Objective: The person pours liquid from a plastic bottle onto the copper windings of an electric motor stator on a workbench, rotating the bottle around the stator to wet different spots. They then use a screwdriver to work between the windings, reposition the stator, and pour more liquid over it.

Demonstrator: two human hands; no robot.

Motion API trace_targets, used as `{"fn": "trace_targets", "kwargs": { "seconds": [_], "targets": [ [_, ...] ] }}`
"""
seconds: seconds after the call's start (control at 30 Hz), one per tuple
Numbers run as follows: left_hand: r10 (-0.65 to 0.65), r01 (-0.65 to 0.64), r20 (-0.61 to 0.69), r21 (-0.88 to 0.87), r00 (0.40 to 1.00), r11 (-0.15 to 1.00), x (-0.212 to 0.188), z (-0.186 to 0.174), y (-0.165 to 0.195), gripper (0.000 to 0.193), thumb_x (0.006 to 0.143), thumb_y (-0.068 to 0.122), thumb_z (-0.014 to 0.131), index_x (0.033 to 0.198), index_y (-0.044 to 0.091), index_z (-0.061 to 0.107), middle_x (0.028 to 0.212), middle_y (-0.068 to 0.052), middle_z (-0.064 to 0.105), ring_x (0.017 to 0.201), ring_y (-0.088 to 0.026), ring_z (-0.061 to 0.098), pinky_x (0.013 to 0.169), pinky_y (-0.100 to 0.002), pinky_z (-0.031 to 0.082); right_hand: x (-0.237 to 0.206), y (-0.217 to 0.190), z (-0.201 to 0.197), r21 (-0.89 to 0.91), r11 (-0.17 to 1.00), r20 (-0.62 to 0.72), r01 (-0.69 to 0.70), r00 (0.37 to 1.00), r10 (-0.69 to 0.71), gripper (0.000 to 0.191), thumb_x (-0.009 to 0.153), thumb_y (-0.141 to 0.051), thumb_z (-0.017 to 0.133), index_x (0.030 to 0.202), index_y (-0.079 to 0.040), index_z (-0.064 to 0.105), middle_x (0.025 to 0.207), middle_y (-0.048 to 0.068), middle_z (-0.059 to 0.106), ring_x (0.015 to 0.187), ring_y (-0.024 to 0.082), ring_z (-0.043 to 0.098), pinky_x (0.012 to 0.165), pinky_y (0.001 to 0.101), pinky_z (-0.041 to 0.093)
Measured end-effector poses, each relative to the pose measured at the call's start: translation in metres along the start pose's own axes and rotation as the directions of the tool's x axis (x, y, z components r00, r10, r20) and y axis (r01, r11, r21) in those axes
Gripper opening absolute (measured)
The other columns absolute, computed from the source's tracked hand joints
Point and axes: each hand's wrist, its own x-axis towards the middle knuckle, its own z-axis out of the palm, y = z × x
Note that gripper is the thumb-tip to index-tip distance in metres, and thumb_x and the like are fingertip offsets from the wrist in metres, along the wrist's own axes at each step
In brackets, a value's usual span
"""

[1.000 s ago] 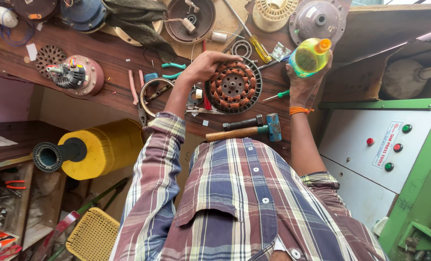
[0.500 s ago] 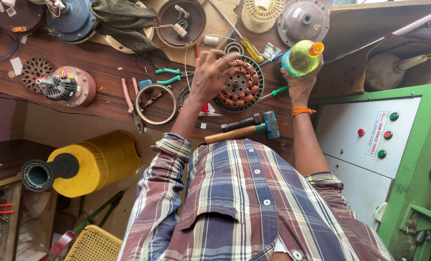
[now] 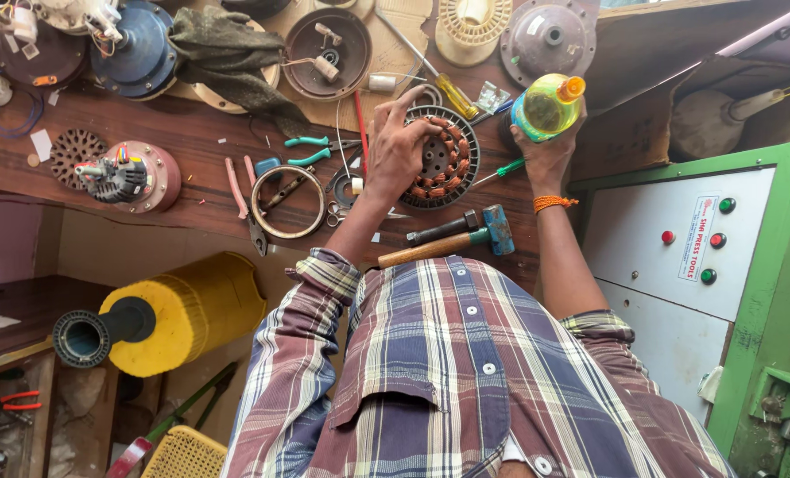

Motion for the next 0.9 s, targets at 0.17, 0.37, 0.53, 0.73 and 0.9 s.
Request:
{"fn": "trace_targets", "kwargs": {
  "seconds": [0.17,0.37,0.53,0.73,0.9],
  "targets": [
    [-0.047,0.046,-0.023,-0.038,0.999,0.998,0.002,-0.006,0.015,0.025,0.083,0.001,0.074,0.102,0.015,0.081,0.150,-0.008,0.053,0.130,-0.032,0.049,0.111,-0.043,0.039,0.004,-0.006,-0.006,0.002,0.998,0.019,-0.062,0.998,0.062,0.109,0.081,-0.041,0.100,0.156,-0.009,0.028,0.144,0.014,0.059,0.134,0.027,0.064,0.116,0.0410,0.053],
    [-0.042,0.038,-0.045,-0.084,0.998,0.996,-0.001,-0.048,0.060,0.027,0.087,0.007,0.076,0.113,0.014,0.077,0.139,-0.011,0.060,0.129,-0.033,0.050,0.110,-0.045,0.039,0.017,-0.026,-0.059,0.463,0.858,0.212,-0.221,0.968,0.134,0.097,0.082,-0.020,0.096,0.157,-0.003,0.036,0.145,0.010,0.056,0.135,0.022,0.060,0.117,0.0390,0.052],
    [0.126,-0.044,0.176,-0.405,0.976,0.913,0.015,-0.064,0.097,0.033,0.094,0.012,0.080,0.126,0.015,0.073,0.135,-0.002,0.069,0.134,-0.026,0.059,0.120,-0.042,0.043,0.023,-0.078,-0.112,0.534,0.767,0.514,-0.355,0.857,0.039,0.093,0.081,-0.026,0.093,0.154,-0.001,0.043,0.142,0.013,0.058,0.130,0.024,0.060,0.110,0.0390,0.054],
    [0.297,0.229,0.443,-0.804,0.846,0.548,0.011,-0.037,0.114,0.108,0.083,0.024,0.090,0.163,0.013,0.019,0.159,-0.020,0.043,0.150,-0.033,0.041,0.124,-0.044,0.034,-0.014,-0.111,-0.079,0.842,0.448,0.403,-0.300,0.902,-0.153,0.114,0.075,-0.044,0.095,0.161,-0.009,0.029,0.154,0.015,0.053,0.145,0.028,0.054,0.122,0.0412,0.049],
    [0.226,0.210,0.461,-0.716,0.858,0.666,-0.011,-0.024,0.104,0.106,0.087,0.022,0.087,0.167,0.013,0.017,0.163,-0.020,0.046,0.153,-0.031,0.046,0.127,-0.042,0.036,-0.050,-0.109,-0.082,0.616,0.734,0.321,-0.284,0.942,0.095,0.110,0.080,-0.037,0.098,0.157,-0.003,0.027,0.154,0.012,0.049,0.143,0.025,0.053,0.122,0.0415,0.049]
  ]
}}
